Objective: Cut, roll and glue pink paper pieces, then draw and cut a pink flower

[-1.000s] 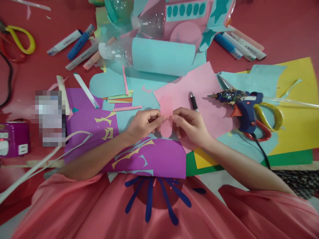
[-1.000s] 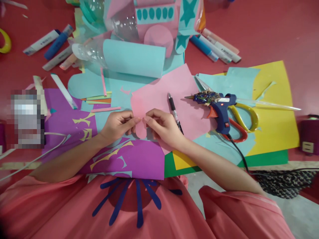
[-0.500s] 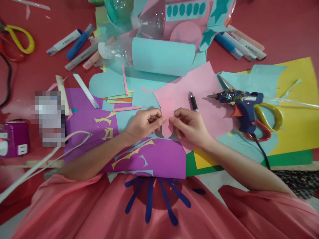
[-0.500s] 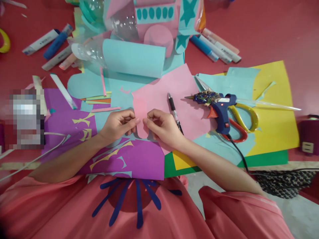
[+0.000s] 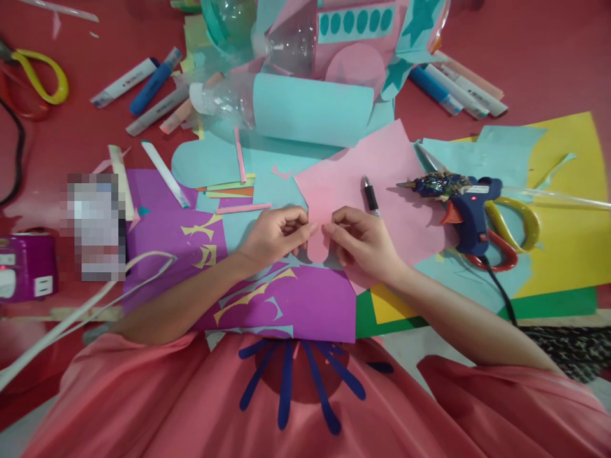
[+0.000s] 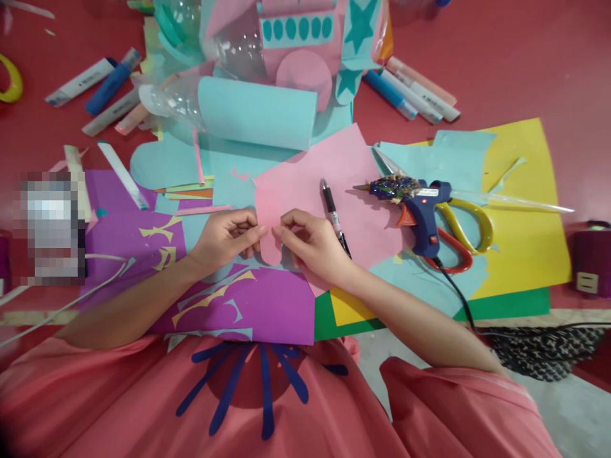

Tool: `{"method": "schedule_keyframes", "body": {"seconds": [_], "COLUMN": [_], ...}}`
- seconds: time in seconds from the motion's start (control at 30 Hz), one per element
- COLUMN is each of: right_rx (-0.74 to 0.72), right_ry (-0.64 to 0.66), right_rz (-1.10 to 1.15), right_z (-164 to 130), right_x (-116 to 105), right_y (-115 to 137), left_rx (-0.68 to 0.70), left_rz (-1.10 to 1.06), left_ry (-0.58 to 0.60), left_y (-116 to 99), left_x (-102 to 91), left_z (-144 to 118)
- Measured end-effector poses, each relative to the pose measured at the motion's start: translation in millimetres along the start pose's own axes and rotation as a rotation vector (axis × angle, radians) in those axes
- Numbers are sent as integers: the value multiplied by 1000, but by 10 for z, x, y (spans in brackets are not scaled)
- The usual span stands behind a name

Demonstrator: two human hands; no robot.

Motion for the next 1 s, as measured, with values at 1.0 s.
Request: {"method": "schedule_keyframes", "body": {"seconds": [1.0], "right_rx": [-28], "right_ry": [4], "right_rz": [-59], "right_z": [7], "right_x": [5], "right_y": [-63], "left_rx": [377], "left_rz": [8], "left_ry": [-167], "left_y": [82], "left_x": [-102], "left_z": [25]}}
Point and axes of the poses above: each hand's wrist, its own z-axis towards the middle knuckle, its own x-axis out of the palm, y = z × x, the point moved 3 cm from there along z, towards the middle knuckle, and after that the axes turned 1 degree about -z, right-handed, at the moved point
